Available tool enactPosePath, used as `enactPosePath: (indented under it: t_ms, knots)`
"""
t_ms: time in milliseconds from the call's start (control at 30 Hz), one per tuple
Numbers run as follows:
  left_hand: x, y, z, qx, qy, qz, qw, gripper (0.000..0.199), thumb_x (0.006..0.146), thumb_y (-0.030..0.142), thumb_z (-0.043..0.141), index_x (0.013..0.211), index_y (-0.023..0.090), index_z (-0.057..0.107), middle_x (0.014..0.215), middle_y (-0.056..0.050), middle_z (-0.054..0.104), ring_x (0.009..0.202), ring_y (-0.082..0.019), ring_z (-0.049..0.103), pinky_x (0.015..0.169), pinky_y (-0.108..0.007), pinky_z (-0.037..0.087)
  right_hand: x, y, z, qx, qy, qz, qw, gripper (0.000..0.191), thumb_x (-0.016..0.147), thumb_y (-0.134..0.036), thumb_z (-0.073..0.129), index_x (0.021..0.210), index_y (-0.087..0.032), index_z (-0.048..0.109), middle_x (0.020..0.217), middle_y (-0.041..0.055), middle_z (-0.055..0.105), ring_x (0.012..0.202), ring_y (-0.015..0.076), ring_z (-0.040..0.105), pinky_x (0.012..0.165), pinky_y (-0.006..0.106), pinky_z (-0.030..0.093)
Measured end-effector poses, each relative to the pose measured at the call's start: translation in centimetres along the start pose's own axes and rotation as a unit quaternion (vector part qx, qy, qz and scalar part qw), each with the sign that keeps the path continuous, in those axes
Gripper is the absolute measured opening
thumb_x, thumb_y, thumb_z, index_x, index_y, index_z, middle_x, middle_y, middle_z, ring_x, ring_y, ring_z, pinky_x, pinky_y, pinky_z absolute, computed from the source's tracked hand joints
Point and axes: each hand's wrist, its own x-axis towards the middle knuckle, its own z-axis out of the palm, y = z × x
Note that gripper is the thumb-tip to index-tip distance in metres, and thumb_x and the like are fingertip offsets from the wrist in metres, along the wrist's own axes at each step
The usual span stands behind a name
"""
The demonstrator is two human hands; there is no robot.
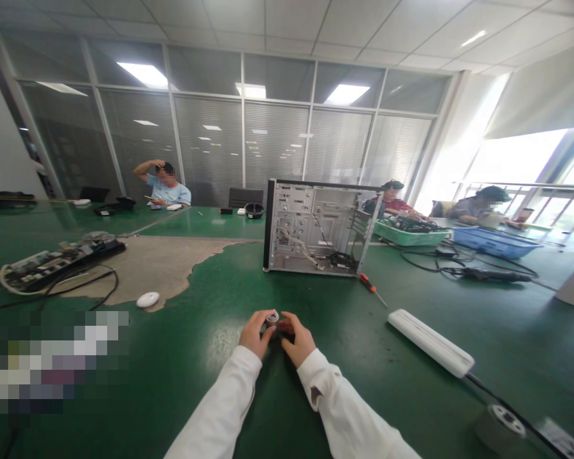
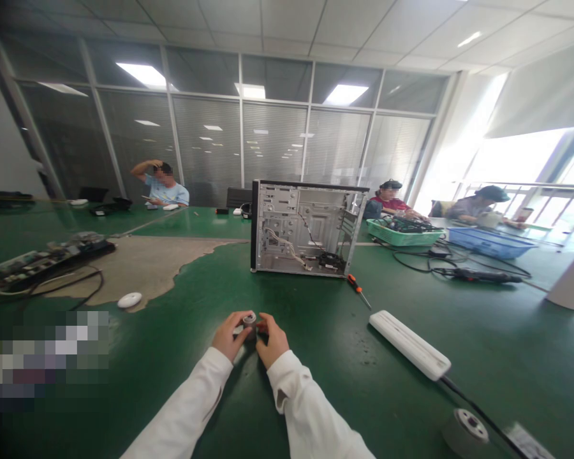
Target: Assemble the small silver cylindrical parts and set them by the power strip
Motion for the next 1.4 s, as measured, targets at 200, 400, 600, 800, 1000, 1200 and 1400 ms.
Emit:
enactPosePath:
  t_ms: [200,400,600,800,1000,1200,1400]
  knots:
    - [0.1,-0.4,0.5,-0.196,0.052,-0.145,0.968,0.034,0.062,0.018,0.055,0.095,0.017,0.048,0.094,-0.007,0.057,0.08,-0.016,0.057,0.075,-0.032,0.045,0.1,-0.3,-0.2,0.032,0.003,0.019,0.999,0.052,0.054,-0.006,0.046,0.104,-0.02,0.041,0.088,0.0019,0.057,0.078,0.0139,0.054,0.069,0.03,0.043]
    - [0.5,-0.9,1.3,-0.351,0.134,-0.24,0.895,0.044,0.051,0.029,0.065,0.089,0.015,0.049,0.076,-0.005,0.06,0.073,-0.018,0.058,0.066,-0.03,0.046,0.3,0.3,0.2,0.137,0.022,0.05,0.989,0.047,0.056,-0.014,0.055,0.101,-0.02,0.044,0.086,0.0031,0.056,0.076,0.0154,0.055,0.063,0.029,0.044]
    - [0.4,-1.0,1.7,-0.504,0.15,-0.306,0.794,0.053,0.046,0.029,0.071,0.09,0.018,0.045,0.068,0.0,0.059,0.058,-0.013,0.059,0.059,-0.027,0.045,0.3,0.3,0.8,0.219,0.023,0.048,0.974,0.048,0.054,-0.022,0.062,0.099,-0.02,0.045,0.079,0.0015,0.054,0.068,0.0135,0.054,0.058,0.027,0.045]
    - [0.4,-0.8,1.9,-0.554,0.147,-0.32,0.754,0.055,0.044,0.025,0.073,0.091,0.018,0.045,0.071,-0.002,0.06,0.06,-0.015,0.06,0.059,-0.029,0.046,0.3,0.2,1.6,0.231,0.049,0.041,0.971,0.043,0.055,-0.031,0.062,0.094,-0.02,0.046,0.077,0.0016,0.056,0.066,0.0135,0.054,0.06,0.028,0.044]
    - [0.3,-0.9,2.2,-0.553,0.151,-0.315,0.757,0.052,0.044,0.022,0.073,0.09,0.016,0.049,0.072,-0.003,0.061,0.065,-0.016,0.06,0.067,-0.033,0.046,0.4,0.4,1.6,0.246,0.076,0.051,0.965,0.034,0.059,-0.037,0.058,0.086,-0.019,0.049,0.07,0.0012,0.057,0.06,0.0128,0.053,0.053,0.026,0.044]
    - [0.3,-1.0,2.0,-0.56,0.147,-0.317,0.752,0.036,0.049,0.017,0.069,0.083,0.014,0.059,0.085,-0.006,0.063,0.083,-0.017,0.057,0.08,-0.03,0.042,0.6,0.7,1.0,0.243,0.096,0.06,0.963,0.039,0.057,-0.032,0.059,0.093,-0.019,0.049,0.079,0.0029,0.057,0.058,0.0118,0.054,0.05,0.024,0.044]
    - [0.1,0.0,1.6,-0.562,0.106,-0.328,0.752,0.032,0.051,0.012,0.067,0.082,0.013,0.063,0.098,-0.01,0.06,0.095,-0.022,0.052,0.08,-0.032,0.041,0.7,0.6,0.3,0.269,0.118,0.085,0.952,0.042,0.055,-0.031,0.06,0.094,-0.019,0.048,0.087,0.0036,0.053,0.051,0.0106,0.056,0.046,0.025,0.046]
